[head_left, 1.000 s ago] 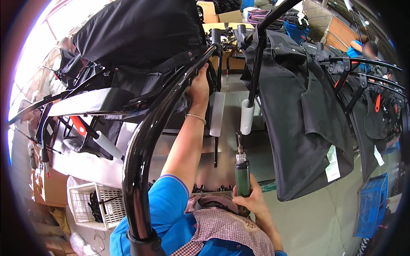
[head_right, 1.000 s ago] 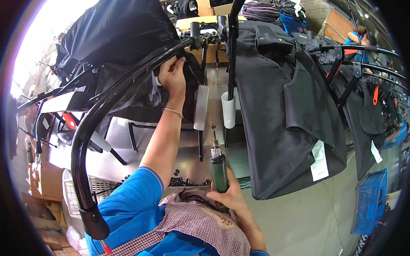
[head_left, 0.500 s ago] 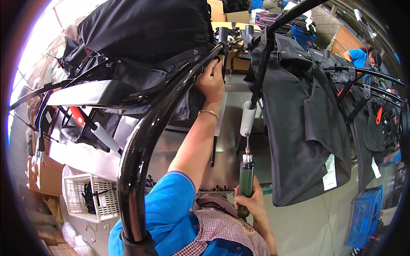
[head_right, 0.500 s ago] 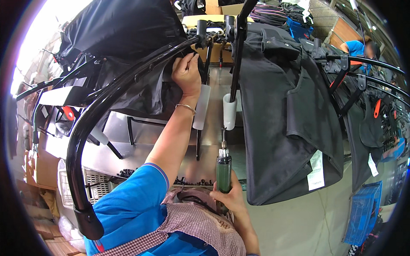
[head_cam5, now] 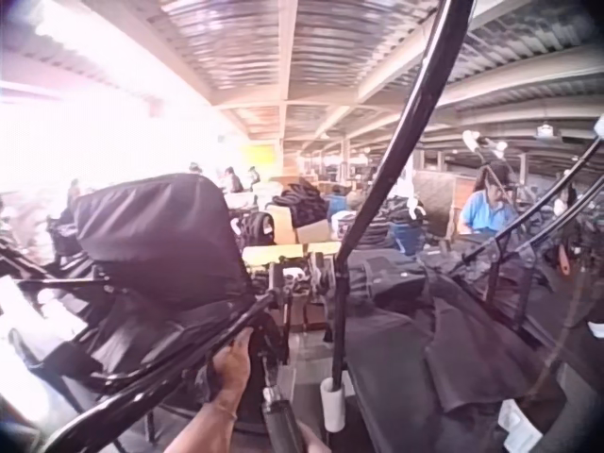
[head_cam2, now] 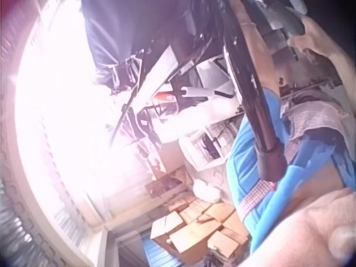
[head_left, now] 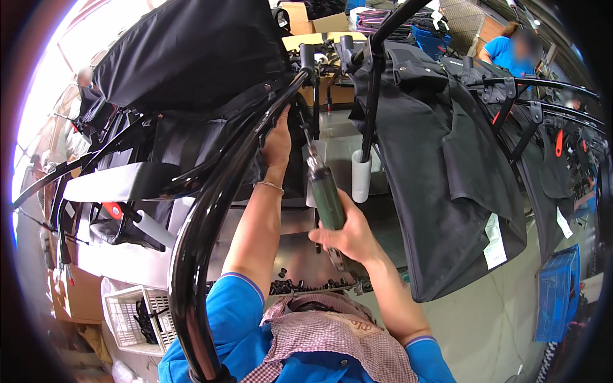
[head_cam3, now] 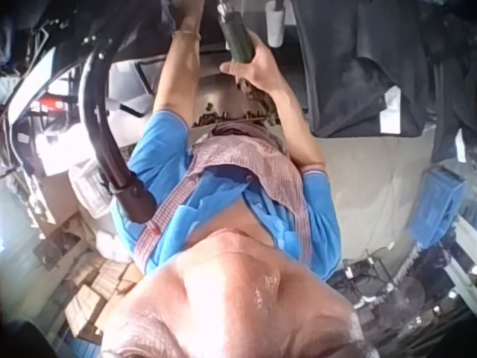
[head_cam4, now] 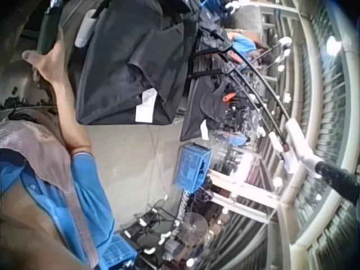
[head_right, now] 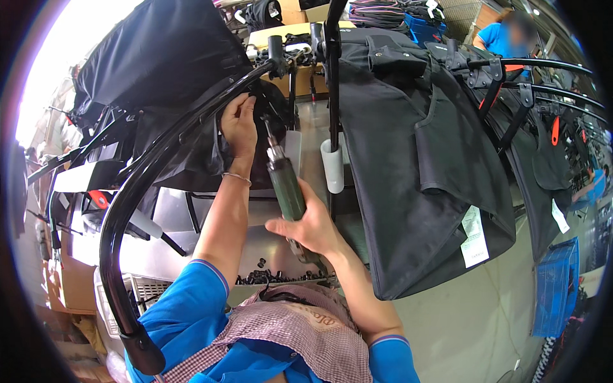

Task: The person assembles a stroller by attaching fabric components to the frame using a power drill. They secure screws at multiple points, adjust straps and buckles, and attach a storage bag to the stroller frame.

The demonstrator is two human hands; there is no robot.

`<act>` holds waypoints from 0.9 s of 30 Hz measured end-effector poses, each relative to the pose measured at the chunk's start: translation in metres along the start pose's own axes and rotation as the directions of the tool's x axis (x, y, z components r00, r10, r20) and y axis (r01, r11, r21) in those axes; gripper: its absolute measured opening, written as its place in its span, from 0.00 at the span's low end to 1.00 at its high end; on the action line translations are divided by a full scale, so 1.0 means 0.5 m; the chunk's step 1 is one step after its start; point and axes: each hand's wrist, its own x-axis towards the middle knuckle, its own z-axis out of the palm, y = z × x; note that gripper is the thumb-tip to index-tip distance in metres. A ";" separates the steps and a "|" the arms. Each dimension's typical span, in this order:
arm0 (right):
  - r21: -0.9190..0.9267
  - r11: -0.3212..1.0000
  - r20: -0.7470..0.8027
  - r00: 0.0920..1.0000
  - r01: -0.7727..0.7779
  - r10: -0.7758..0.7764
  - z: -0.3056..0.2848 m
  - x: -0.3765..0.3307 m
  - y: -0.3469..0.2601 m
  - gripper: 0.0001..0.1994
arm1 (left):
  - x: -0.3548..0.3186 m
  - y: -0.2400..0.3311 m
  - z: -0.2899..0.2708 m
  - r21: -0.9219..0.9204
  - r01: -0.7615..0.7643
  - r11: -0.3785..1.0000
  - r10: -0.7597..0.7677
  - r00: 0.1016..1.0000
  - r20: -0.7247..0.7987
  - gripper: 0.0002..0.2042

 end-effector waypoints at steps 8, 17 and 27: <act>-0.089 0.994 -0.009 0.998 -0.060 0.060 0.007 0.088 -0.030 0.49 | -0.005 0.018 0.009 -0.722 0.286 0.630 -0.233 0.956 0.176 0.13; 0.040 0.992 -0.028 0.992 -0.118 0.119 0.013 0.113 -0.043 0.43 | 0.005 -0.012 0.022 -0.615 0.282 0.736 -0.194 0.959 0.208 0.07; 0.255 0.935 -0.001 0.967 -0.245 0.254 0.003 0.115 -0.083 0.40 | 0.019 -0.032 0.050 -0.701 0.370 0.609 -0.147 0.922 0.359 0.04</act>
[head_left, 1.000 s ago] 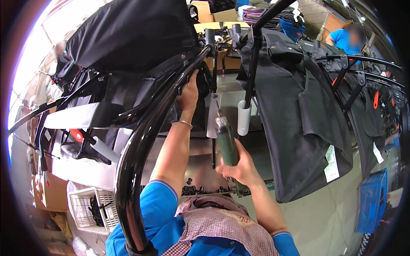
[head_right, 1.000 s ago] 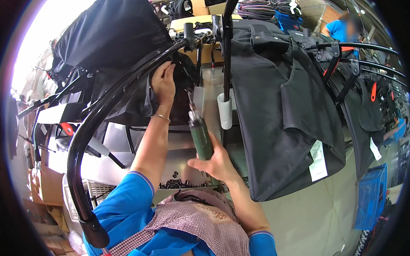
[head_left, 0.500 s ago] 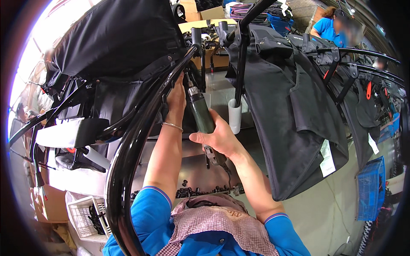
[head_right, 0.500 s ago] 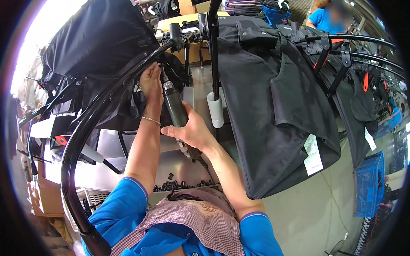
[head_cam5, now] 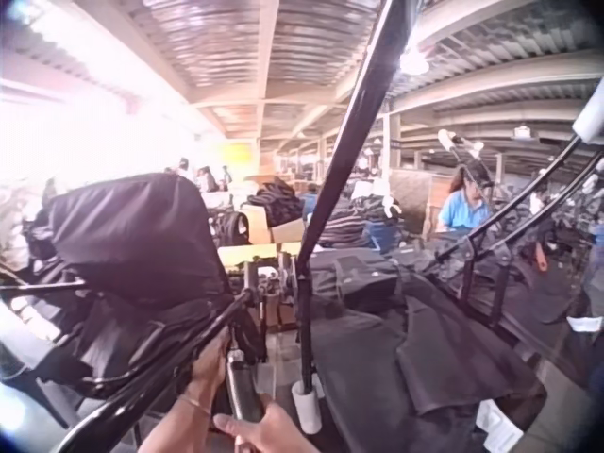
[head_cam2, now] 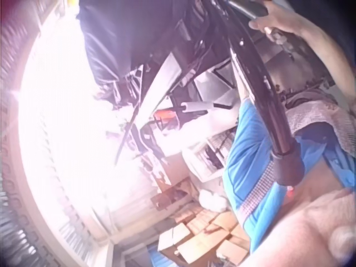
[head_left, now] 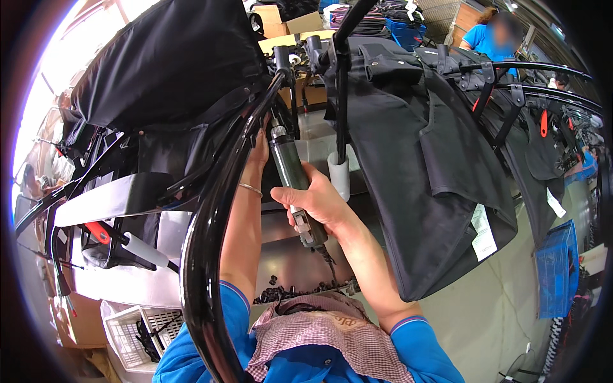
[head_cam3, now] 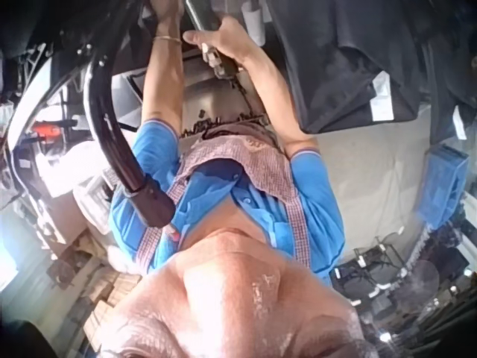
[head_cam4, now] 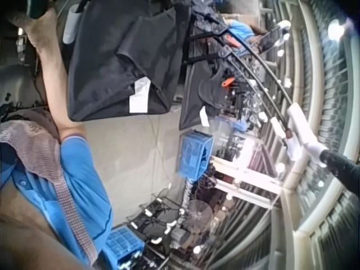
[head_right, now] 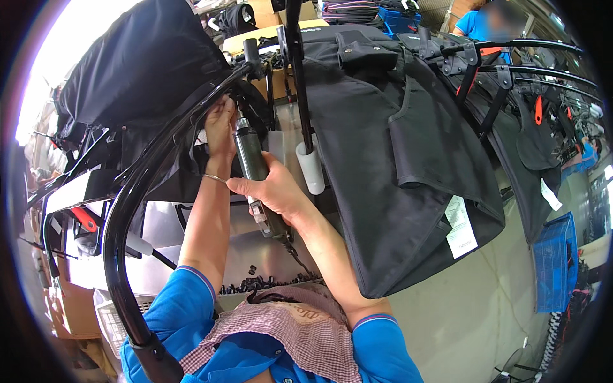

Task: The person assembles a stroller by attaching fabric components to the frame using a power drill. They secure screws at multiple points, adjust straps and buckles, and attach a storage bag to the stroller frame.

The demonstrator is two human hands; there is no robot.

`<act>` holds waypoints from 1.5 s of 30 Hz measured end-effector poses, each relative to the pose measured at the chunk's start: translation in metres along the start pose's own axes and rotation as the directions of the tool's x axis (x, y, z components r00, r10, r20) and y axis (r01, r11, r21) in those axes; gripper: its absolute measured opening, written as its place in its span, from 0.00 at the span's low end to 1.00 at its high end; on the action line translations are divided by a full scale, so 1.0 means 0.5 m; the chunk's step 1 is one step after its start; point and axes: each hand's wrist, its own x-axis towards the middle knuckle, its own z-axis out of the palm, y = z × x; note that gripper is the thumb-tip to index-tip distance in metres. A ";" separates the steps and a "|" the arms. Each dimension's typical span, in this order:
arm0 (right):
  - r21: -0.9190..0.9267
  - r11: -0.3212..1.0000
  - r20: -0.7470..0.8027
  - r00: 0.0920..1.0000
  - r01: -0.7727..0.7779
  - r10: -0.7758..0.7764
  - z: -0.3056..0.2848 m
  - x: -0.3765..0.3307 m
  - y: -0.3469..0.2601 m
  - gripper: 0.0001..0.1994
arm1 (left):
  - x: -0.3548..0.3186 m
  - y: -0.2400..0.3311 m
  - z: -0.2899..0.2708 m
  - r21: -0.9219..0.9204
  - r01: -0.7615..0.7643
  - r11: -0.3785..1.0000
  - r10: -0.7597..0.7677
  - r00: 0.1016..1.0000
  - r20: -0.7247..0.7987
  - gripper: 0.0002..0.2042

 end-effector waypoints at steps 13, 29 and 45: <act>0.216 0.971 0.100 0.991 -0.104 0.084 0.022 0.003 -0.024 0.28 | -0.018 0.049 0.056 0.049 0.178 0.983 -0.179 0.984 0.020 0.05; -0.055 0.996 0.225 0.971 -0.075 0.086 0.024 -0.022 0.046 0.29 | -0.002 0.114 -0.090 0.097 0.075 0.992 -0.087 0.989 0.120 0.07; -0.219 0.927 0.292 0.885 -0.306 0.362 -0.082 -0.214 0.274 0.46 | -0.655 0.249 -0.518 0.990 -0.135 -0.033 -0.755 0.653 0.064 0.09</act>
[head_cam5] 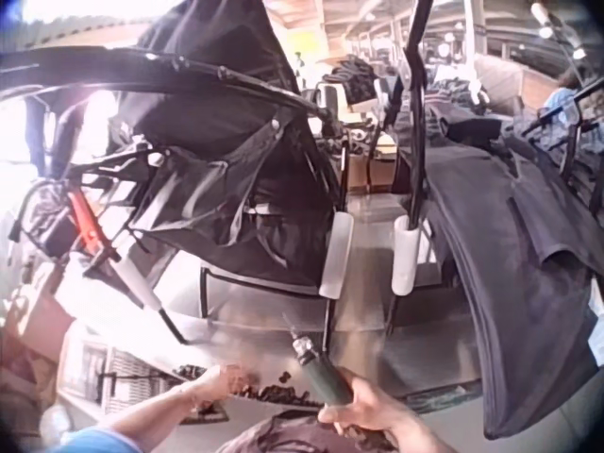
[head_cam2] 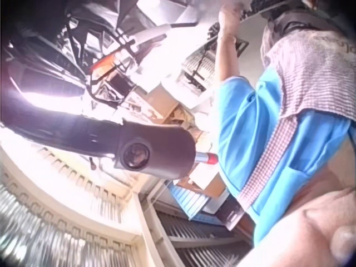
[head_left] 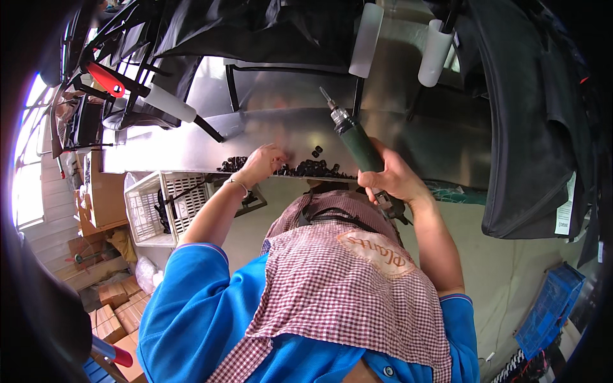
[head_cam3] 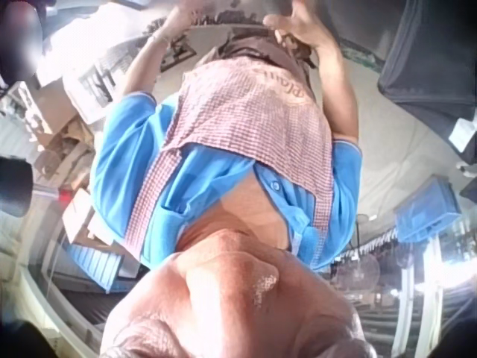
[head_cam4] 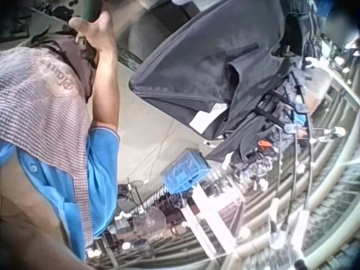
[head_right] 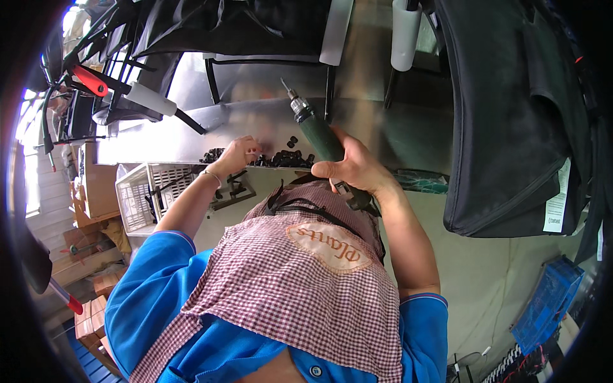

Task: The person assembles a stroller by attaching fabric components to the frame using a power drill. They secure screws at multiple points, adjust straps and buckles, and attach a storage bag to the stroller frame.

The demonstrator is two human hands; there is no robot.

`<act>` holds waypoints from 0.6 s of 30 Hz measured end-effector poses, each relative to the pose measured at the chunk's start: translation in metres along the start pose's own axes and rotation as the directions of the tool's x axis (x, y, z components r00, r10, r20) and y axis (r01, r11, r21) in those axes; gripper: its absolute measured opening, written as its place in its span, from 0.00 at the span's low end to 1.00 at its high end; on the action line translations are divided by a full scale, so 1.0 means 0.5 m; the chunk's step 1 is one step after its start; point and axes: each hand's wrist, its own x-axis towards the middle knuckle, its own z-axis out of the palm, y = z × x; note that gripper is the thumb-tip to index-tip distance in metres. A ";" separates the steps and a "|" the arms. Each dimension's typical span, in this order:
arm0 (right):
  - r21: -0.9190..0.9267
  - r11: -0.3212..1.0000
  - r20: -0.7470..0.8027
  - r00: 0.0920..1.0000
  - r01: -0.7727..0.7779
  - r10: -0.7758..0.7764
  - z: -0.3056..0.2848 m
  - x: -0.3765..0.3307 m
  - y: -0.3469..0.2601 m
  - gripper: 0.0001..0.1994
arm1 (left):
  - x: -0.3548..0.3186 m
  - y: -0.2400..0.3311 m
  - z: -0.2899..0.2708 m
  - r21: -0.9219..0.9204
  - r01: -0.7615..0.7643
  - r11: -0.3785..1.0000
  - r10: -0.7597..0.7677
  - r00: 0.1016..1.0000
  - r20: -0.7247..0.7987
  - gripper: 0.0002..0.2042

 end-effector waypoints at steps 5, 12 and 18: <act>0.022 1.000 0.002 1.000 -0.016 0.016 0.015 -0.008 0.008 0.46 | 0.006 -0.016 0.022 0.115 -0.184 0.976 0.188 0.982 -0.029 0.08; -0.083 0.991 0.001 0.994 0.105 -0.105 0.024 -0.028 0.032 0.46 | 0.092 0.112 -0.048 -0.765 0.182 0.618 -0.279 0.960 0.003 0.02; -0.085 0.996 -0.067 0.998 -0.010 0.004 0.038 -0.072 0.016 0.49 | 0.170 0.291 -0.125 -0.950 -0.060 0.306 -0.315 0.936 -0.160 0.10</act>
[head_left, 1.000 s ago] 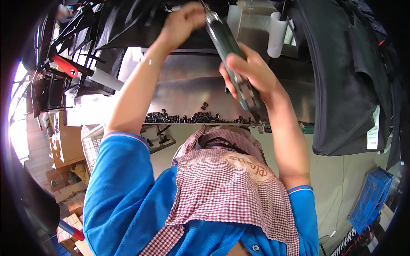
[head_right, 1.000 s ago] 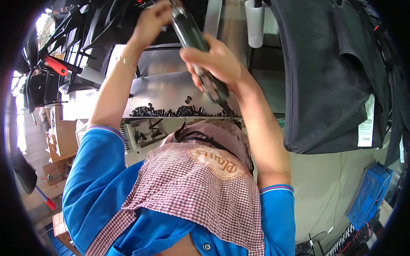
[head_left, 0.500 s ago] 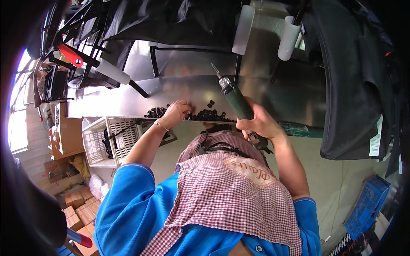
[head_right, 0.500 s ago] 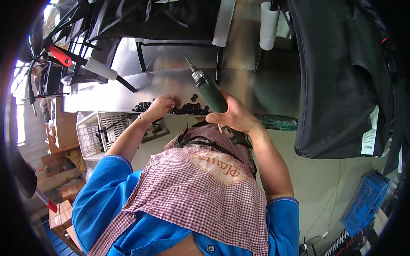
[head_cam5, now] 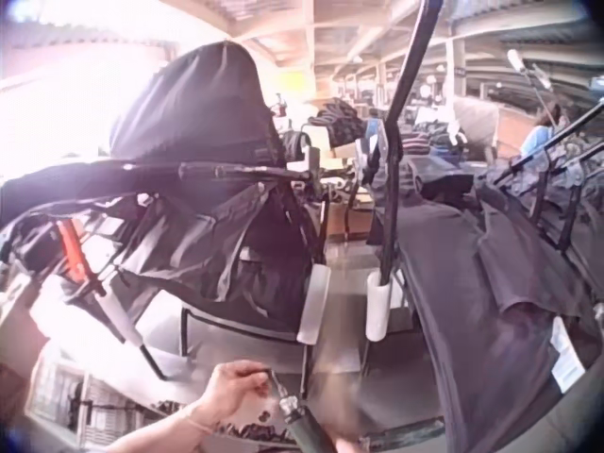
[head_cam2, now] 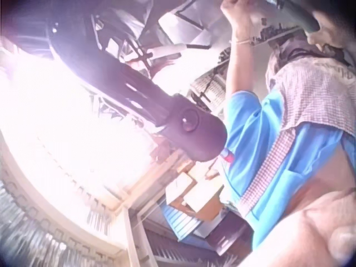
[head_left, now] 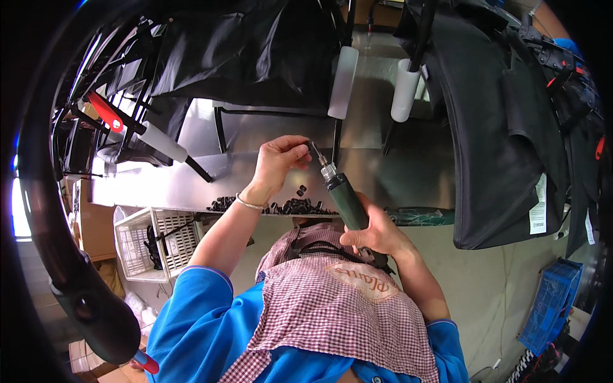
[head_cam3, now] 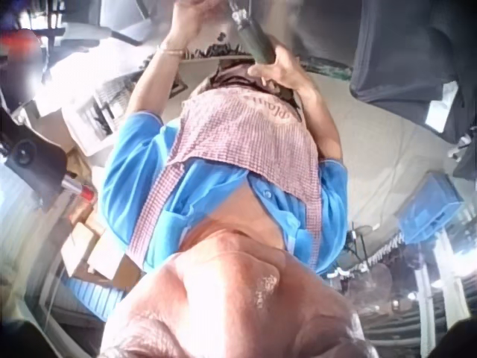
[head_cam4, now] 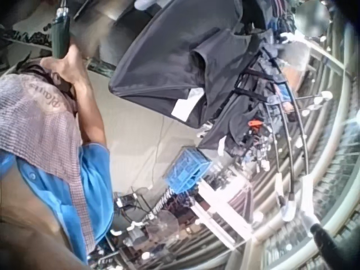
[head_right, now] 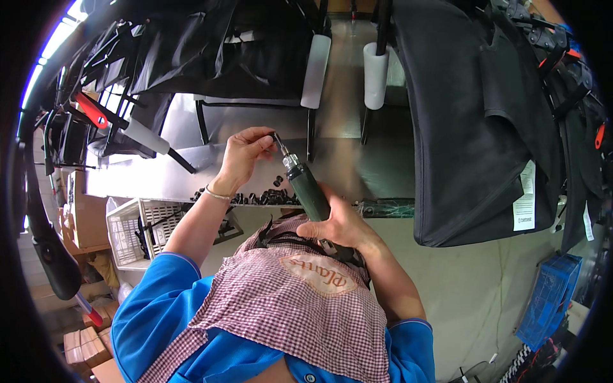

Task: The person assembles a stroller by attaching fabric components to the frame using a power drill. They secure screws at multiple points, adjust straps and buckles, and attach a storage bag to the stroller frame.

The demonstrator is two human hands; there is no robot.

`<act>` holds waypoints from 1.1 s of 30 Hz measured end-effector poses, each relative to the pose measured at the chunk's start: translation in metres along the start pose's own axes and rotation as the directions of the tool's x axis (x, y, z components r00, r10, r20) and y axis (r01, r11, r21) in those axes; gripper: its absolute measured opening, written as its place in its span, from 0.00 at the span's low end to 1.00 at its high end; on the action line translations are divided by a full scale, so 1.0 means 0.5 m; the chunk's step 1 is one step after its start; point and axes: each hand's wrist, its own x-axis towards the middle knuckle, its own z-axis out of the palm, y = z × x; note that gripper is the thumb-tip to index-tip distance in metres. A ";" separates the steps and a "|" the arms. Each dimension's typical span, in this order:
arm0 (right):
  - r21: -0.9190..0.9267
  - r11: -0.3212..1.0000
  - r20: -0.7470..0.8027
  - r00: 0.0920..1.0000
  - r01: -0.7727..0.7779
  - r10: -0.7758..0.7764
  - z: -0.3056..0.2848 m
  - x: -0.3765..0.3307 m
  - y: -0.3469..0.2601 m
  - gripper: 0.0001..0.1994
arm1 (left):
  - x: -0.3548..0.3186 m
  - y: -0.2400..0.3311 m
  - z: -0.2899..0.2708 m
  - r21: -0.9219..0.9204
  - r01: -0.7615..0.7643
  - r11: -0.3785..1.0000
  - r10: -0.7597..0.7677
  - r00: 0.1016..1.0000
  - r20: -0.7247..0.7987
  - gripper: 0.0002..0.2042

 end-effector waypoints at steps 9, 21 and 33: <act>0.086 0.991 -0.046 0.994 0.100 -0.097 0.003 -0.031 -0.008 0.46 | 0.003 0.021 0.054 0.020 -0.186 0.982 0.183 0.977 0.107 0.09; 0.383 0.923 0.018 0.999 -0.044 0.040 0.001 -0.031 -0.034 0.37 | 0.038 0.059 0.072 0.151 -0.452 0.879 0.406 0.876 0.260 0.09; 0.259 0.933 -0.305 0.938 0.249 -0.166 -0.034 -0.030 0.002 0.32 | 0.264 0.205 0.206 0.577 -0.599 0.555 0.744 0.668 -0.021 0.20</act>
